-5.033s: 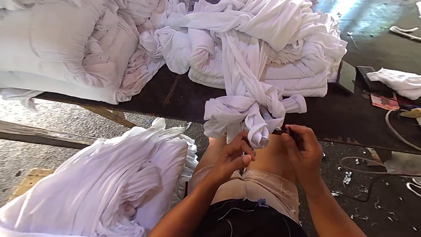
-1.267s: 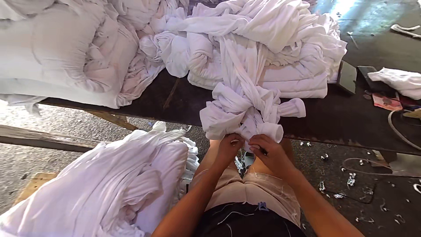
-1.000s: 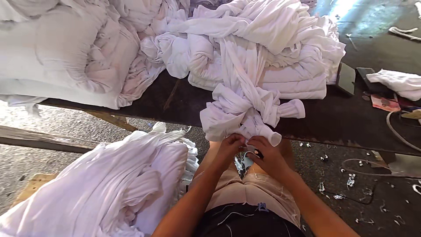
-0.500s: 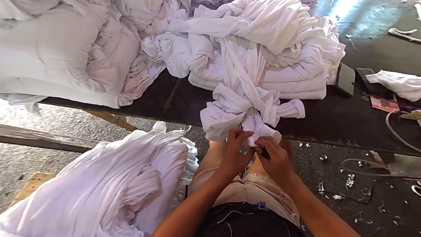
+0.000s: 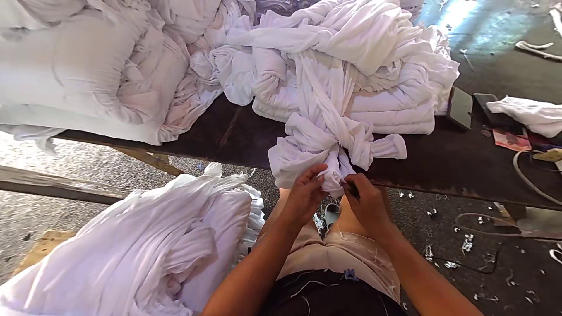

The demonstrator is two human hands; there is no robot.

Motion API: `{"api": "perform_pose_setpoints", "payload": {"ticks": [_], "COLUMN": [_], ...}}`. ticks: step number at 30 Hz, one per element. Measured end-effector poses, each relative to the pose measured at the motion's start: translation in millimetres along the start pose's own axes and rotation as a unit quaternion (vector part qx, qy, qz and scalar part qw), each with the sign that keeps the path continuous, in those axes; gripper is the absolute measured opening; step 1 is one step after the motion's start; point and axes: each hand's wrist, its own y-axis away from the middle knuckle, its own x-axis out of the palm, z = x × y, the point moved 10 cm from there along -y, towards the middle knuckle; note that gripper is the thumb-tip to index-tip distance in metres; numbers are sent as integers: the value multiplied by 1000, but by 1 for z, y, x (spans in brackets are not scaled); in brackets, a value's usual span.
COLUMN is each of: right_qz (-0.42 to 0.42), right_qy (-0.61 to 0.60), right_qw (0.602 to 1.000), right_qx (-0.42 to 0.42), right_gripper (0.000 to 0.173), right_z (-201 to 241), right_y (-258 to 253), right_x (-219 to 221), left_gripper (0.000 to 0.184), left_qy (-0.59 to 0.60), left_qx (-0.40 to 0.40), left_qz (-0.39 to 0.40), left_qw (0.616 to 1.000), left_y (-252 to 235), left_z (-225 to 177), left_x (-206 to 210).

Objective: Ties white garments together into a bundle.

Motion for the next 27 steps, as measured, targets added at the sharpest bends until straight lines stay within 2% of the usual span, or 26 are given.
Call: {"api": "perform_pose_setpoints", "payload": {"ticks": [4, 9, 19, 27], "right_qz": [1, 22, 50, 103], "right_qy": [0, -3, -22, -65], "right_qw": [1000, 999, 998, 993], "right_qx": [8, -31, -44, -13], "right_gripper": [21, 15, 13, 29], "right_z": [4, 14, 21, 19], "right_y": [0, 2, 3, 5], "right_x": [-1, 3, 8, 16], "left_gripper": [24, 21, 16, 15], "left_qy": [-27, -50, -62, -49], "left_qx": [21, 12, -4, -17], "left_qz": [-7, -45, -83, -108], "left_qw": [999, 998, 995, 993], "left_y": [3, 2, 4, 3], "left_z": [-3, 0, 2, 6], "left_x": [-1, -7, -12, -17]}}
